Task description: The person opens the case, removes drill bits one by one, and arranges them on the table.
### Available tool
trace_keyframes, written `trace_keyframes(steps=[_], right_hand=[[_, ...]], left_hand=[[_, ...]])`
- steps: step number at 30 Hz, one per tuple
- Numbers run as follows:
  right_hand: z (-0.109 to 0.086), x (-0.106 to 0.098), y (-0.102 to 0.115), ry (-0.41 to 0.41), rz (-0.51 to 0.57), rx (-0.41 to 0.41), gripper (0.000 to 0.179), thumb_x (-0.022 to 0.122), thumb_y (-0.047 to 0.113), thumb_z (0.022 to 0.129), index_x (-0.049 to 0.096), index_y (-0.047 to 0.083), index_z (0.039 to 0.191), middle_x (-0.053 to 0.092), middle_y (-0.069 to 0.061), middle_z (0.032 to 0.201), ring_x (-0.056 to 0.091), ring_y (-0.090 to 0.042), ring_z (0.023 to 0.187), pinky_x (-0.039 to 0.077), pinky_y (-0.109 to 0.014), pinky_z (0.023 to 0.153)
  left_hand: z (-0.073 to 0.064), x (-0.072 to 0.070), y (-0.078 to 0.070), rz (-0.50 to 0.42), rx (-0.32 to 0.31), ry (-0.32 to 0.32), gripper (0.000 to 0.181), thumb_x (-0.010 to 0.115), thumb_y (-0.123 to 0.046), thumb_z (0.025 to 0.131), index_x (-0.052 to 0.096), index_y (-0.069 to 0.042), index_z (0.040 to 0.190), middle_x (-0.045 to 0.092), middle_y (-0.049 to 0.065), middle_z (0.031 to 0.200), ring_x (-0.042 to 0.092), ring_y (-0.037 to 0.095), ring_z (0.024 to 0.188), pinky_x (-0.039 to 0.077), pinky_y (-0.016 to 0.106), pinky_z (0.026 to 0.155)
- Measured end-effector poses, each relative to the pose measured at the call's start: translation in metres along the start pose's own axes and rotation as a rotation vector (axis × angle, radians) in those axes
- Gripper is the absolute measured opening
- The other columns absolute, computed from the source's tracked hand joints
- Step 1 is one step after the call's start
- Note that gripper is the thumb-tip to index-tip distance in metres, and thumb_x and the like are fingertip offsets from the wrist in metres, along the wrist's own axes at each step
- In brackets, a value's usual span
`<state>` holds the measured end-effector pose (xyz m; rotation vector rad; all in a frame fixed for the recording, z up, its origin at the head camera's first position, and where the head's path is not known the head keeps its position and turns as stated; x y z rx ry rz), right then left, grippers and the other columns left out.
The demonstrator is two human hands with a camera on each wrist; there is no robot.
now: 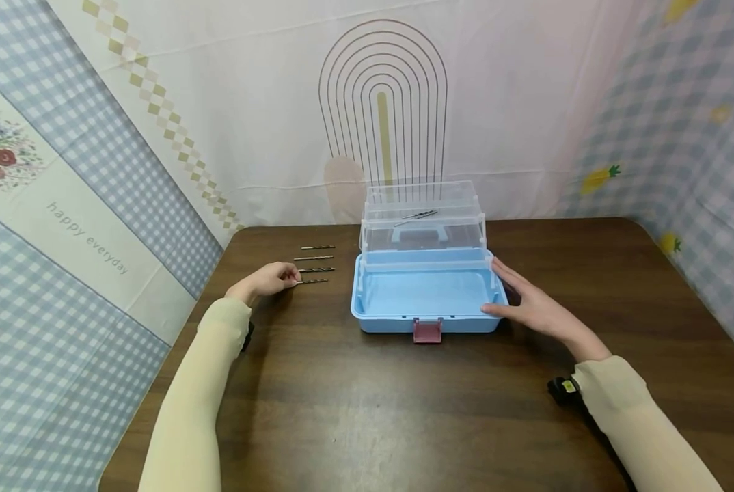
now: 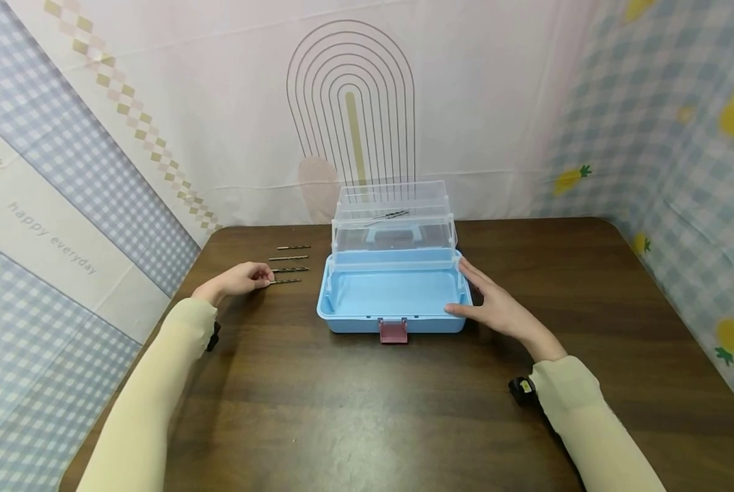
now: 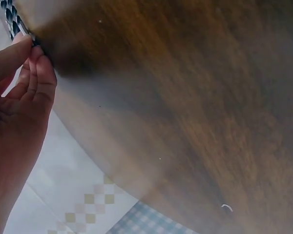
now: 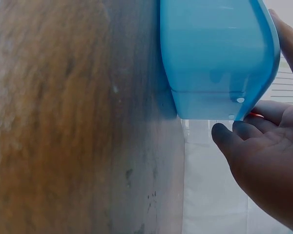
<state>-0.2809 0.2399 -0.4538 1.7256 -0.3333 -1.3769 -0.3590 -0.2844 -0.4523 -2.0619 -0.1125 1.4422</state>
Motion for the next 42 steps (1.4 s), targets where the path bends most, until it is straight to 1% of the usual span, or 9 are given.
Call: trace_keyframes(steps=[10,16,20,23,28,31,34,38,42], right_hand=[[0.001,0.000,0.002,0.007,-0.008,0.015,0.098,0.072,0.037,0.095,0.006,0.017,0.163,0.001,-0.016,0.168,0.006,-0.046,0.151,0.014,-0.073,0.111],[0.002,-0.002,0.003,0.015,-0.021,0.024,0.099,0.072,0.039,0.094,0.005,0.017,0.163,0.000,-0.015,0.168,0.005,-0.045,0.151,0.014,-0.073,0.111],[0.004,-0.005,0.003,0.012,-0.022,0.024,0.099,0.072,0.040,0.094,0.004,0.018,0.163,0.000,-0.014,0.168,0.005,-0.044,0.151,0.014,-0.074,0.111],[0.004,-0.006,0.003,0.009,-0.018,0.017,0.098,0.072,0.038,0.094,0.005,0.019,0.163,0.000,-0.012,0.169,0.005,-0.043,0.152,0.014,-0.073,0.111],[0.003,-0.003,0.002,0.024,-0.016,0.019,0.098,0.072,0.038,0.094,0.006,0.017,0.163,0.000,-0.012,0.169,0.005,-0.042,0.152,0.014,-0.072,0.112],[0.003,-0.002,0.001,0.028,-0.024,0.031,0.098,0.072,0.040,0.094,0.006,0.017,0.163,0.001,-0.013,0.169,0.005,-0.042,0.152,0.014,-0.071,0.113],[0.004,-0.001,0.001,0.024,-0.026,0.037,0.098,0.072,0.040,0.094,0.006,0.017,0.163,0.001,-0.012,0.169,0.005,-0.041,0.152,0.014,-0.071,0.113],[0.005,-0.002,0.000,0.018,-0.015,0.044,0.099,0.073,0.040,0.094,0.006,0.019,0.163,0.000,-0.011,0.169,0.005,-0.041,0.152,0.014,-0.072,0.112],[0.005,-0.002,0.000,0.019,-0.009,0.045,0.099,0.073,0.039,0.094,0.005,0.019,0.163,-0.001,-0.010,0.169,0.004,-0.042,0.152,0.013,-0.072,0.112]], left_hand=[[0.002,0.002,0.002,-0.036,-0.002,-0.011,0.010,0.056,0.002,0.100,0.062,0.002,0.107,0.062,0.011,0.097,0.056,0.023,0.091,0.045,0.039,0.083],[0.002,0.002,0.001,-0.026,-0.010,-0.011,0.010,0.060,-0.002,0.099,0.063,0.003,0.108,0.062,0.011,0.096,0.056,0.023,0.089,0.045,0.038,0.083],[0.005,-0.002,-0.001,-0.033,-0.033,-0.030,0.011,0.062,-0.004,0.098,0.063,0.002,0.108,0.062,0.011,0.096,0.056,0.024,0.089,0.045,0.038,0.082],[0.006,-0.003,-0.002,-0.022,-0.029,-0.040,0.013,0.066,-0.004,0.097,0.064,0.001,0.108,0.063,0.011,0.096,0.056,0.025,0.089,0.045,0.038,0.083],[0.002,-0.005,-0.001,-0.001,-0.015,-0.036,0.016,0.069,-0.008,0.095,0.065,0.001,0.108,0.065,0.010,0.097,0.059,0.024,0.091,0.047,0.039,0.083],[0.000,-0.015,-0.006,-0.015,-0.017,-0.052,0.020,0.068,-0.010,0.096,0.065,0.002,0.111,0.066,0.011,0.098,0.060,0.026,0.093,0.048,0.040,0.084],[0.000,-0.034,-0.017,-0.026,-0.013,-0.095,0.024,0.066,-0.012,0.098,0.064,0.004,0.115,0.066,0.015,0.102,0.060,0.031,0.097,0.048,0.043,0.088],[0.008,-0.061,-0.040,-0.062,-0.003,-0.152,0.029,0.064,-0.017,0.100,0.062,0.003,0.122,0.065,0.018,0.113,0.059,0.036,0.108,0.046,0.048,0.096],[0.020,-0.076,-0.066,-0.124,0.023,-0.172,0.033,0.063,-0.020,0.101,0.062,0.003,0.125,0.064,0.021,0.120,0.058,0.035,0.114,0.044,0.049,0.102]])
Point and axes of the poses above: each hand's wrist, its own z-axis towards the middle knuckle, its own x-axis out of the palm, y = z × x, the point moved 4 cm from there along z, towards the middle knuckle
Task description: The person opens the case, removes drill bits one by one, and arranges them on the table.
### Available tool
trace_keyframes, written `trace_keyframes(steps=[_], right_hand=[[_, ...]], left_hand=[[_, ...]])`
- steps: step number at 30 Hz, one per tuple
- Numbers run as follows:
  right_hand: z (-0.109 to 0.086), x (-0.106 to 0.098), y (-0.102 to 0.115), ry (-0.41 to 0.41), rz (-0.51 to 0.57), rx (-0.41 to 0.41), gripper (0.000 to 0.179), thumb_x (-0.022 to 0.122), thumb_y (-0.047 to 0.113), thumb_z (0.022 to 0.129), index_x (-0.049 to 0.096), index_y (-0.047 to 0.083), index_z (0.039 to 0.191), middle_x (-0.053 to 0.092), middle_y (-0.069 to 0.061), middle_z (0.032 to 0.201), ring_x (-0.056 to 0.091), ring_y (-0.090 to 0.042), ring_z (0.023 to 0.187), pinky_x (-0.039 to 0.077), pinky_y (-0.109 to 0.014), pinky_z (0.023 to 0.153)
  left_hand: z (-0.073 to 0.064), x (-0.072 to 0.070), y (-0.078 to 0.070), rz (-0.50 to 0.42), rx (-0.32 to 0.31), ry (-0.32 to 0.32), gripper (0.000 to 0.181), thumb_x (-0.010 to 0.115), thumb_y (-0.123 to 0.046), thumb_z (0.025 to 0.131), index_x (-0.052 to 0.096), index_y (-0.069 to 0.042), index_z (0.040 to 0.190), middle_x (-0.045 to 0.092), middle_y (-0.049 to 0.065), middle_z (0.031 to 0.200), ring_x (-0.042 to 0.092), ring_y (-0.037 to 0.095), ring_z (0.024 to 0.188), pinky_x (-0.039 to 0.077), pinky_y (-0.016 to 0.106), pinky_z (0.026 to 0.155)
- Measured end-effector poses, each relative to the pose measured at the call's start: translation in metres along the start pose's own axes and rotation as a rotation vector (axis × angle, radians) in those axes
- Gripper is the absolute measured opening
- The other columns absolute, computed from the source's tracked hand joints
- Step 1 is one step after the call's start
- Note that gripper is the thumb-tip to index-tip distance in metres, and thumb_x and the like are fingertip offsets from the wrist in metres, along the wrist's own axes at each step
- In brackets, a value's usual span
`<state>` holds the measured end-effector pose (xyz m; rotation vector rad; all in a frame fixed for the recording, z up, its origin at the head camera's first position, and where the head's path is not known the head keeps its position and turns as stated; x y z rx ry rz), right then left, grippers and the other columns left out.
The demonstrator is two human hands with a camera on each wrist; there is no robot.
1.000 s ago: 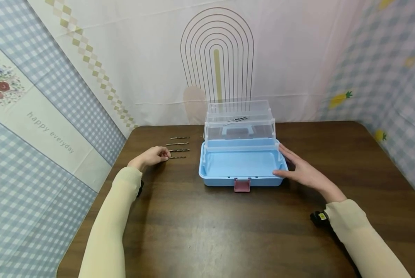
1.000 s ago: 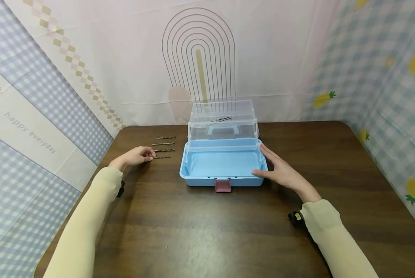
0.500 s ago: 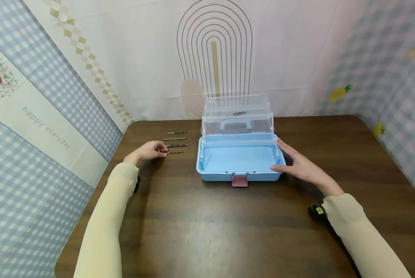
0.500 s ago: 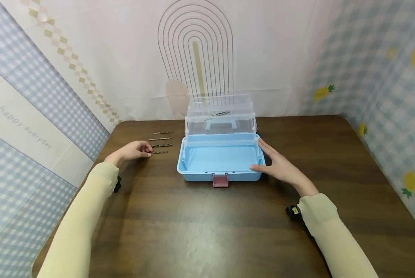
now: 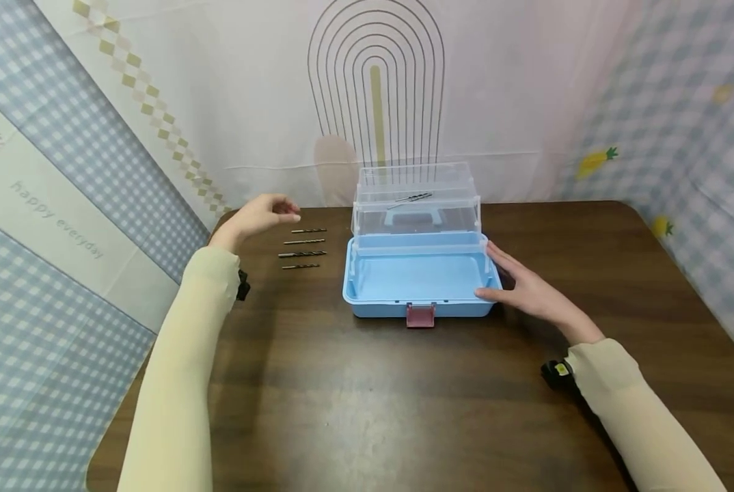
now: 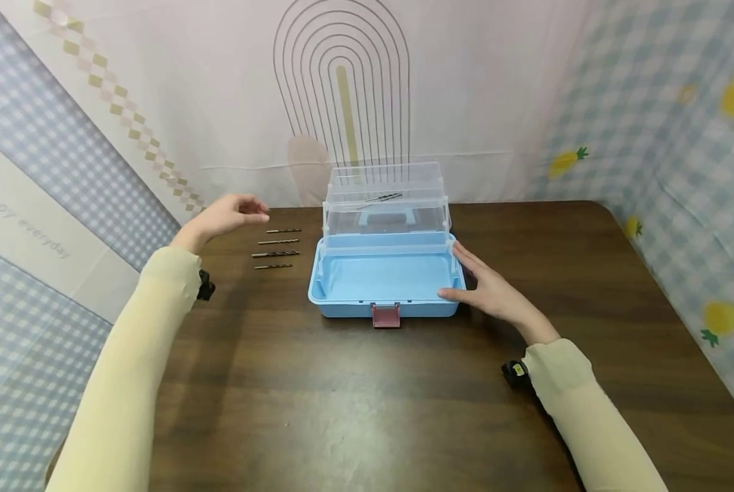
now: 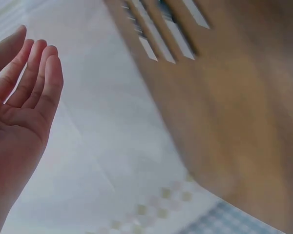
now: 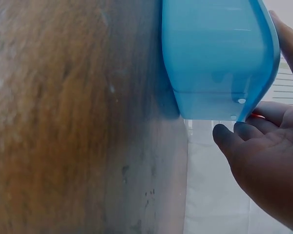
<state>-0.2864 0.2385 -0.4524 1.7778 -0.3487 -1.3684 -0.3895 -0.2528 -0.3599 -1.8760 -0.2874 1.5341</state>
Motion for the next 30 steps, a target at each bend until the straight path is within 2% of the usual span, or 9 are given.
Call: trace_keyframes(steps=[6,13,19,23,30], right_hand=[[-0.001,0.000,0.001,0.000,-0.012,0.001,0.100,0.073,0.039,0.093,0.006,0.018,0.163,0.000,-0.011,0.169,0.005,-0.042,0.152,0.013,-0.072,0.113],[-0.002,0.000,0.001,-0.015,-0.021,-0.007,0.099,0.074,0.038,0.093,0.008,0.017,0.163,0.002,-0.012,0.169,0.007,-0.043,0.151,0.014,-0.072,0.112],[-0.002,0.003,-0.001,-0.023,-0.024,-0.010,0.100,0.074,0.039,0.092,0.008,0.016,0.163,0.003,-0.015,0.168,0.007,-0.043,0.152,0.014,-0.072,0.113],[-0.001,0.006,-0.002,-0.023,-0.028,-0.006,0.100,0.074,0.039,0.092,0.007,0.016,0.163,0.003,-0.014,0.169,0.006,-0.042,0.152,0.013,-0.071,0.113],[-0.003,0.011,0.003,-0.037,-0.018,-0.008,0.099,0.074,0.040,0.092,0.010,0.015,0.163,0.004,-0.015,0.168,0.009,-0.044,0.151,0.015,-0.072,0.112]], left_hand=[[0.023,-0.001,-0.039,0.007,0.029,0.004,0.032,0.067,-0.019,0.099,0.062,0.001,0.123,0.065,0.018,0.117,0.061,0.033,0.110,0.047,0.045,0.096],[0.053,0.000,-0.090,0.003,0.068,0.021,0.032,0.069,-0.014,0.097,0.062,0.003,0.123,0.066,0.018,0.116,0.065,0.030,0.100,0.053,0.040,0.090],[0.077,0.014,-0.130,0.011,0.104,0.067,0.030,0.069,-0.013,0.096,0.064,0.001,0.122,0.067,0.017,0.117,0.066,0.028,0.102,0.054,0.038,0.090],[0.089,0.028,-0.145,0.010,0.117,0.113,0.030,0.069,-0.013,0.096,0.064,-0.001,0.122,0.068,0.015,0.118,0.065,0.027,0.102,0.055,0.038,0.088],[0.105,0.044,-0.155,0.032,0.101,0.145,0.027,0.069,-0.010,0.095,0.065,-0.002,0.121,0.068,0.013,0.117,0.064,0.025,0.103,0.055,0.036,0.087]])
Point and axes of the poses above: each hand's wrist, its own z-axis towards the middle knuckle, its own x-axis out of the palm, y = z × x, the point moved 4 cm from there along z, towards the middle knuckle
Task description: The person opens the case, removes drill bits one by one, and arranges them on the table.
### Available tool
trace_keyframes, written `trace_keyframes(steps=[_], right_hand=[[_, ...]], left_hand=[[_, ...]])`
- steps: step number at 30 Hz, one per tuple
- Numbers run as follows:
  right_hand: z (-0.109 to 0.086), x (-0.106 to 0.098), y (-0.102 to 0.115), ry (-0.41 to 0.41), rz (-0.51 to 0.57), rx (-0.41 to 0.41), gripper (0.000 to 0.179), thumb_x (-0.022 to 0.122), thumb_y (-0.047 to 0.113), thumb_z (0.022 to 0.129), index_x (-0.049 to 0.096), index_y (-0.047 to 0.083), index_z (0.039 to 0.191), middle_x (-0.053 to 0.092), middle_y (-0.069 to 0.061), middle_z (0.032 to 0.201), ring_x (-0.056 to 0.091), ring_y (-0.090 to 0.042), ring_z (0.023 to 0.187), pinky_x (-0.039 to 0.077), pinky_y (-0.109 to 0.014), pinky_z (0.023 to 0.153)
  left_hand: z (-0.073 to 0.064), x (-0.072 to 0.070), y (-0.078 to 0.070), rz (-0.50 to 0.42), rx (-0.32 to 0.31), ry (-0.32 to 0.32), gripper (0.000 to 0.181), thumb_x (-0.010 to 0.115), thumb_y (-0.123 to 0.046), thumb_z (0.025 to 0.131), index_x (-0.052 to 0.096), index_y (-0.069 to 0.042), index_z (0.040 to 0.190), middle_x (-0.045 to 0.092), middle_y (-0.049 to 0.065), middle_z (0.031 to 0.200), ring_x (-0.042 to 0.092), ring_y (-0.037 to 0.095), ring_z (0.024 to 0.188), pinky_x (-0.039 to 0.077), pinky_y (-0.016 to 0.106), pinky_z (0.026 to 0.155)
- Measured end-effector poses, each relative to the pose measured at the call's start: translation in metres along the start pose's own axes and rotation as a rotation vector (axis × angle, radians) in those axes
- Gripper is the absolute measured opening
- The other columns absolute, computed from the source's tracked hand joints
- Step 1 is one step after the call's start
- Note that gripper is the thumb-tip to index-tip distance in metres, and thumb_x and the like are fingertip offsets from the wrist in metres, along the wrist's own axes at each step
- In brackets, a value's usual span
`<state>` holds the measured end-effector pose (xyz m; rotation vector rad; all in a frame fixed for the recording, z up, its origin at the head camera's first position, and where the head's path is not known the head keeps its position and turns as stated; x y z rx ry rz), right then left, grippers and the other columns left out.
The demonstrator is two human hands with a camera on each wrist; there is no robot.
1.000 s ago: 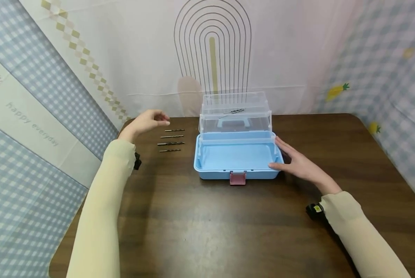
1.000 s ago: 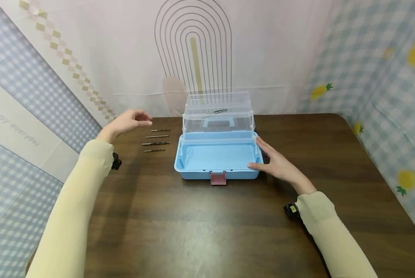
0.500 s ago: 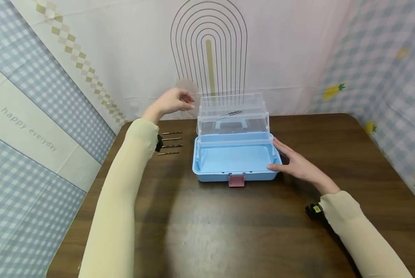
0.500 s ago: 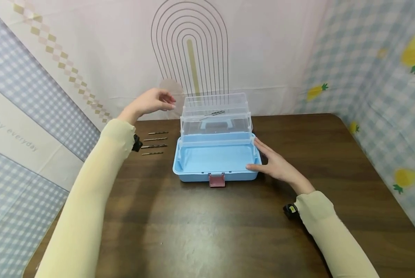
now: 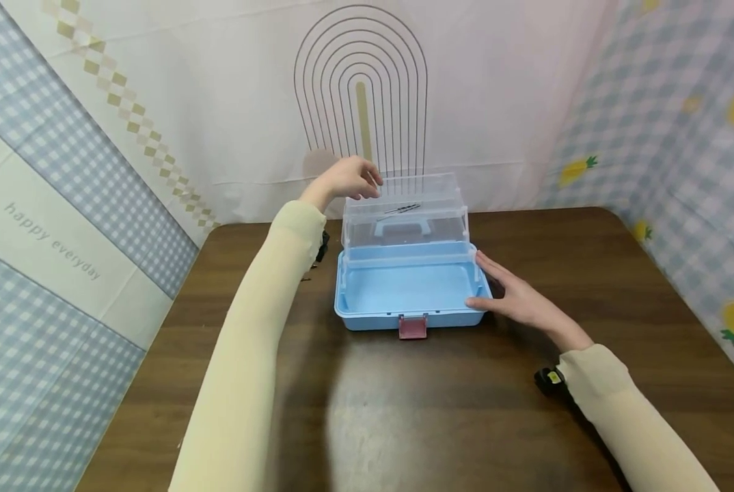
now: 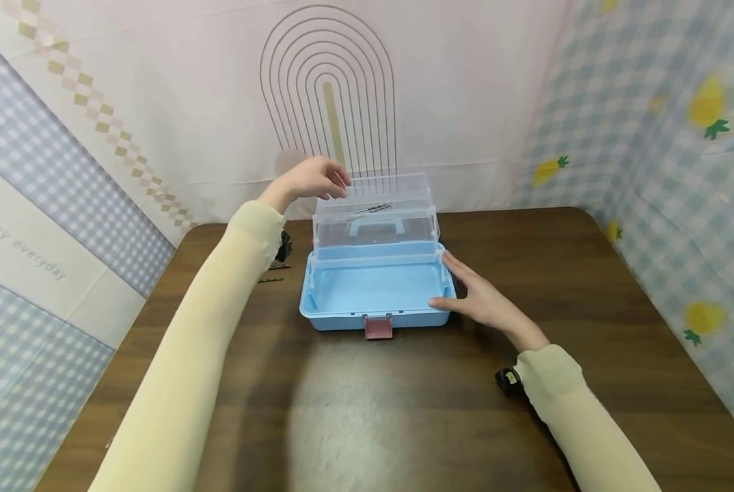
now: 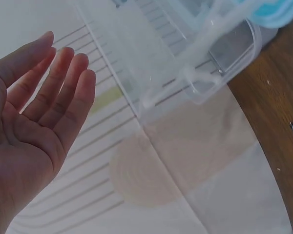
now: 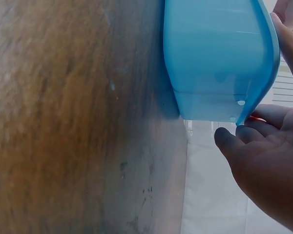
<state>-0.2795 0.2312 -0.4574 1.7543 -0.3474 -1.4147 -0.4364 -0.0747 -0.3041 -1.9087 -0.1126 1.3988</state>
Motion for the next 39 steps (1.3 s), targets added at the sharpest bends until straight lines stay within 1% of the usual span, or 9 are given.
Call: trace_keyframes(steps=[7,12,17,20,23,27,33,36,39], right_hand=[[-0.002,0.000,-0.001,-0.002,-0.010,0.014,0.100,0.075,0.042,0.091,0.010,0.016,0.163,0.006,-0.015,0.168,0.009,-0.043,0.151,0.016,-0.072,0.112],[-0.004,-0.002,-0.003,-0.015,-0.006,0.019,0.101,0.076,0.042,0.091,0.010,0.016,0.163,0.006,-0.015,0.168,0.009,-0.043,0.151,0.016,-0.071,0.113],[-0.006,-0.001,-0.002,-0.017,0.002,0.016,0.101,0.076,0.040,0.090,0.011,0.014,0.163,0.006,-0.017,0.168,0.010,-0.044,0.151,0.016,-0.071,0.112],[-0.006,-0.001,0.000,-0.019,0.006,0.008,0.101,0.076,0.039,0.091,0.011,0.013,0.163,0.007,-0.018,0.168,0.011,-0.045,0.151,0.016,-0.072,0.112],[-0.007,0.001,0.001,-0.022,0.007,0.009,0.101,0.076,0.039,0.091,0.011,0.013,0.163,0.007,-0.018,0.168,0.010,-0.045,0.151,0.016,-0.072,0.112],[-0.008,0.004,0.001,-0.015,0.008,0.021,0.102,0.076,0.041,0.090,0.011,0.014,0.163,0.006,-0.016,0.168,0.010,-0.043,0.151,0.015,-0.072,0.112],[-0.010,0.004,-0.001,-0.019,0.008,0.033,0.102,0.076,0.042,0.090,0.011,0.014,0.163,0.006,-0.015,0.168,0.009,-0.042,0.151,0.015,-0.072,0.112],[-0.010,0.004,-0.001,-0.017,0.012,0.031,0.102,0.076,0.041,0.090,0.011,0.014,0.163,0.005,-0.015,0.168,0.009,-0.042,0.152,0.015,-0.071,0.113],[-0.009,0.004,0.000,-0.017,0.016,0.027,0.101,0.076,0.041,0.091,0.011,0.014,0.163,0.005,-0.015,0.168,0.008,-0.042,0.152,0.014,-0.071,0.113]], left_hand=[[0.016,0.018,-0.009,0.111,0.011,0.051,0.023,0.067,-0.006,0.094,0.067,-0.001,0.116,0.069,0.013,0.113,0.065,0.025,0.100,0.055,0.037,0.089],[0.023,0.026,-0.012,0.155,0.003,0.034,0.024,0.068,-0.003,0.092,0.069,-0.002,0.116,0.069,0.011,0.111,0.064,0.023,0.094,0.054,0.033,0.082],[0.030,0.034,-0.011,0.217,-0.012,0.041,0.023,0.066,-0.003,0.093,0.071,-0.002,0.115,0.069,0.011,0.110,0.063,0.022,0.090,0.054,0.032,0.080],[0.032,0.038,-0.011,0.251,-0.026,0.041,0.021,0.067,-0.003,0.093,0.073,-0.003,0.113,0.069,0.011,0.109,0.063,0.023,0.089,0.054,0.034,0.080],[0.031,0.043,-0.012,0.256,-0.035,0.041,0.018,0.068,-0.003,0.092,0.074,-0.004,0.110,0.069,0.011,0.108,0.063,0.024,0.090,0.054,0.035,0.080],[0.029,0.049,-0.010,0.254,-0.043,0.045,0.015,0.069,-0.003,0.093,0.074,-0.004,0.107,0.068,0.011,0.111,0.064,0.025,0.093,0.055,0.036,0.081],[0.029,0.053,-0.008,0.304,-0.025,0.005,0.007,0.071,-0.006,0.093,0.076,-0.005,0.098,0.070,0.010,0.104,0.064,0.025,0.091,0.054,0.036,0.082],[0.030,0.054,-0.008,0.337,-0.013,0.014,0.007,0.069,-0.005,0.095,0.075,-0.005,0.098,0.070,0.010,0.102,0.064,0.026,0.094,0.053,0.038,0.084],[0.031,0.055,-0.007,0.381,0.007,0.039,0.011,0.064,-0.003,0.096,0.074,-0.003,0.101,0.070,0.012,0.105,0.063,0.027,0.099,0.052,0.039,0.088]])
Point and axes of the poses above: each hand's wrist, its own z-axis towards the middle knuckle, its own x-axis out of the palm, y = z × x, the point moved 4 cm from there along z, towards the middle knuckle
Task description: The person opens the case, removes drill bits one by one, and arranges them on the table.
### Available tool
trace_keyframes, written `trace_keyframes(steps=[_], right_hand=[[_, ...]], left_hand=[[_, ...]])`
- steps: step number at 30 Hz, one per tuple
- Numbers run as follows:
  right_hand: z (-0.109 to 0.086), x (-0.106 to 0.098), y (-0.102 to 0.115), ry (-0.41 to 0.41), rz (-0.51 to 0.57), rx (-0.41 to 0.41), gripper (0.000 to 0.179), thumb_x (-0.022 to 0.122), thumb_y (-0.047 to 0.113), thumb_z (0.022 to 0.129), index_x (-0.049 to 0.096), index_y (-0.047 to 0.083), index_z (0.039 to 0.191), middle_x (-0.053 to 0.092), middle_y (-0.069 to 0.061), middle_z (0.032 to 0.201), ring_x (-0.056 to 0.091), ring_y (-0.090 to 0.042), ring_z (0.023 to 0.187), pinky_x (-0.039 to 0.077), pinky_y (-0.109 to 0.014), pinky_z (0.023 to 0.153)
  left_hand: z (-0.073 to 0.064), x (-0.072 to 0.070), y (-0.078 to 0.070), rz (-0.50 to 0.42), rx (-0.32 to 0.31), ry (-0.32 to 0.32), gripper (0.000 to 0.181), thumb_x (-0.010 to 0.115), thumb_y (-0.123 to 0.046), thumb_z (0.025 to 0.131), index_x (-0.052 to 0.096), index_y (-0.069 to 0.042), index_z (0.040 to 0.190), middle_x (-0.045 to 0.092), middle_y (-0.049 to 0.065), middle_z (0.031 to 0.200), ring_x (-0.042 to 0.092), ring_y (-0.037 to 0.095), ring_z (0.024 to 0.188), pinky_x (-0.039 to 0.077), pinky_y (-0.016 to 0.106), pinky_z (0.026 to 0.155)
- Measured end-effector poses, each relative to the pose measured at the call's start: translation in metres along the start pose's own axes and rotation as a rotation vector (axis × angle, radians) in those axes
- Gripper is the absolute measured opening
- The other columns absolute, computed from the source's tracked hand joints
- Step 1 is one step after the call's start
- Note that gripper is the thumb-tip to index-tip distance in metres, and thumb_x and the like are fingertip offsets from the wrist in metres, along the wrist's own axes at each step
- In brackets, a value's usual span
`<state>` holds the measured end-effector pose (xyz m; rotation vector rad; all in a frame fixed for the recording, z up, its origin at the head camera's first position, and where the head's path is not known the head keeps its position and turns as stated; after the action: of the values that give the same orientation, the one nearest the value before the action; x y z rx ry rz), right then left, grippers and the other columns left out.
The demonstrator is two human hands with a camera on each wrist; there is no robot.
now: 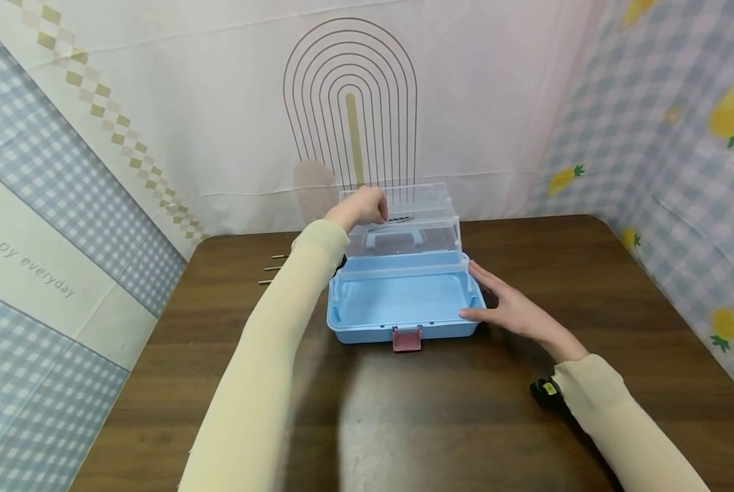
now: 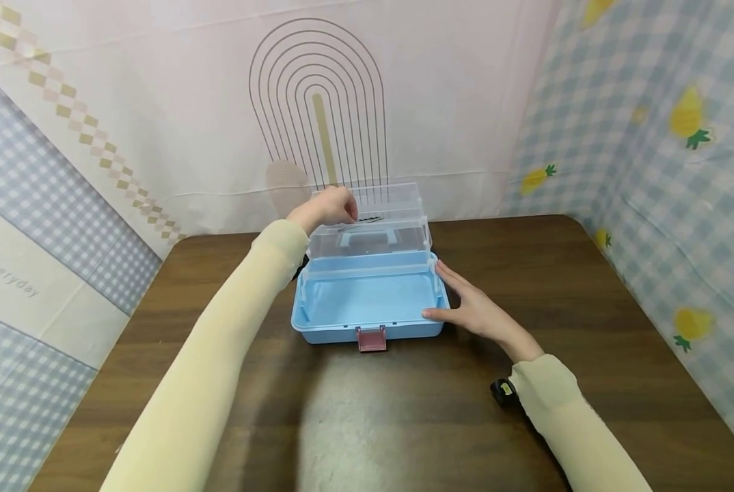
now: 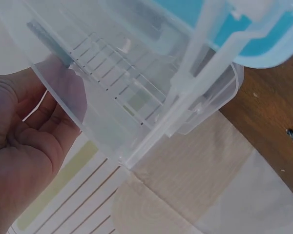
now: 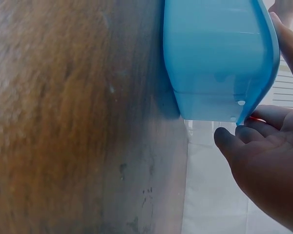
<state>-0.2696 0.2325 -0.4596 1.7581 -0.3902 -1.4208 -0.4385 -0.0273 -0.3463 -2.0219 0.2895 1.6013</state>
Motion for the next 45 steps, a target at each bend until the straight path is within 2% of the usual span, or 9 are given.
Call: trace_keyframes(steps=[5,11,16,19,22,25,30,35,45], right_hand=[[0.000,-0.002,0.003,-0.003,-0.003,-0.010,0.101,0.076,0.041,0.091,0.011,0.013,0.163,0.006,-0.017,0.168,0.009,-0.044,0.151,0.015,-0.071,0.113],[-0.001,-0.004,0.003,-0.001,-0.008,-0.013,0.101,0.076,0.041,0.090,0.011,0.013,0.163,0.006,-0.017,0.168,0.009,-0.043,0.151,0.015,-0.070,0.113],[-0.001,-0.002,0.003,0.000,-0.004,-0.019,0.101,0.076,0.039,0.091,0.012,0.011,0.163,0.007,-0.018,0.167,0.010,-0.044,0.151,0.016,-0.071,0.113],[0.002,0.000,0.002,-0.003,-0.002,-0.026,0.101,0.076,0.039,0.091,0.012,0.011,0.163,0.007,-0.018,0.167,0.010,-0.044,0.151,0.016,-0.070,0.113],[0.005,0.001,-0.001,-0.005,-0.009,-0.031,0.100,0.076,0.041,0.091,0.012,0.012,0.163,0.007,-0.017,0.168,0.010,-0.043,0.151,0.015,-0.069,0.114],[0.008,0.001,-0.002,-0.008,-0.013,-0.033,0.100,0.075,0.043,0.090,0.013,0.012,0.163,0.007,-0.017,0.168,0.010,-0.042,0.151,0.015,-0.069,0.114],[0.012,0.000,-0.003,-0.002,-0.016,-0.034,0.101,0.075,0.043,0.090,0.013,0.012,0.163,0.007,-0.016,0.168,0.009,-0.043,0.151,0.016,-0.069,0.114],[0.015,-0.002,-0.002,0.011,-0.018,-0.038,0.100,0.075,0.044,0.091,0.012,0.014,0.163,0.006,-0.015,0.168,0.009,-0.042,0.151,0.016,-0.070,0.113],[0.022,-0.008,-0.002,0.024,-0.008,-0.047,0.100,0.074,0.042,0.092,0.009,0.016,0.163,0.004,-0.014,0.168,0.008,-0.042,0.152,0.014,-0.071,0.113]], left_hand=[[-0.001,0.001,-0.002,0.060,0.028,0.032,0.017,0.056,-0.002,0.099,0.070,-0.001,0.108,0.067,0.013,0.111,0.061,0.026,0.104,0.051,0.038,0.093],[-0.006,0.002,-0.003,0.039,0.035,0.050,0.018,0.051,0.000,0.100,0.065,0.000,0.110,0.064,0.013,0.112,0.058,0.023,0.098,0.050,0.036,0.091],[-0.009,0.001,-0.003,0.018,0.063,0.078,0.022,0.042,0.006,0.097,0.050,-0.007,0.081,0.046,0.005,0.080,0.039,0.017,0.071,0.037,0.029,0.068],[-0.009,-0.002,0.001,0.005,0.071,0.077,0.026,0.038,0.008,0.095,0.039,-0.011,0.077,0.034,0.004,0.076,0.030,0.017,0.070,0.029,0.029,0.067],[-0.011,-0.009,0.006,-0.008,0.068,0.068,0.019,0.035,0.005,0.098,0.047,-0.006,0.088,0.041,0.007,0.087,0.035,0.020,0.079,0.031,0.031,0.074],[-0.013,-0.016,0.012,-0.024,0.059,0.068,0.022,0.034,0.001,0.101,0.054,0.000,0.109,0.051,0.012,0.105,0.043,0.023,0.092,0.037,0.034,0.084],[-0.021,-0.031,0.022,-0.064,0.048,0.068,0.031,0.033,-0.004,0.106,0.051,0.005,0.130,0.054,0.018,0.128,0.048,0.026,0.109,0.042,0.039,0.100],[-0.036,-0.047,0.033,-0.098,0.030,0.040,0.029,0.034,-0.004,0.106,0.050,0.006,0.129,0.054,0.021,0.127,0.048,0.026,0.104,0.042,0.040,0.095],[-0.073,-0.079,0.061,-0.101,0.005,-0.039,0.019,0.039,-0.003,0.104,0.053,0.004,0.116,0.054,0.015,0.105,0.047,0.022,0.088,0.042,0.034,0.078]])
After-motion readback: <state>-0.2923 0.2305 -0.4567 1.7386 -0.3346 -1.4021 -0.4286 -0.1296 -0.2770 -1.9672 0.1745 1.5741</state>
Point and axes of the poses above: each hand's wrist, its own z-axis towards the middle knuckle, its own x-axis out of the palm, y = z × x, the point moved 4 cm from there along z, towards the middle knuckle
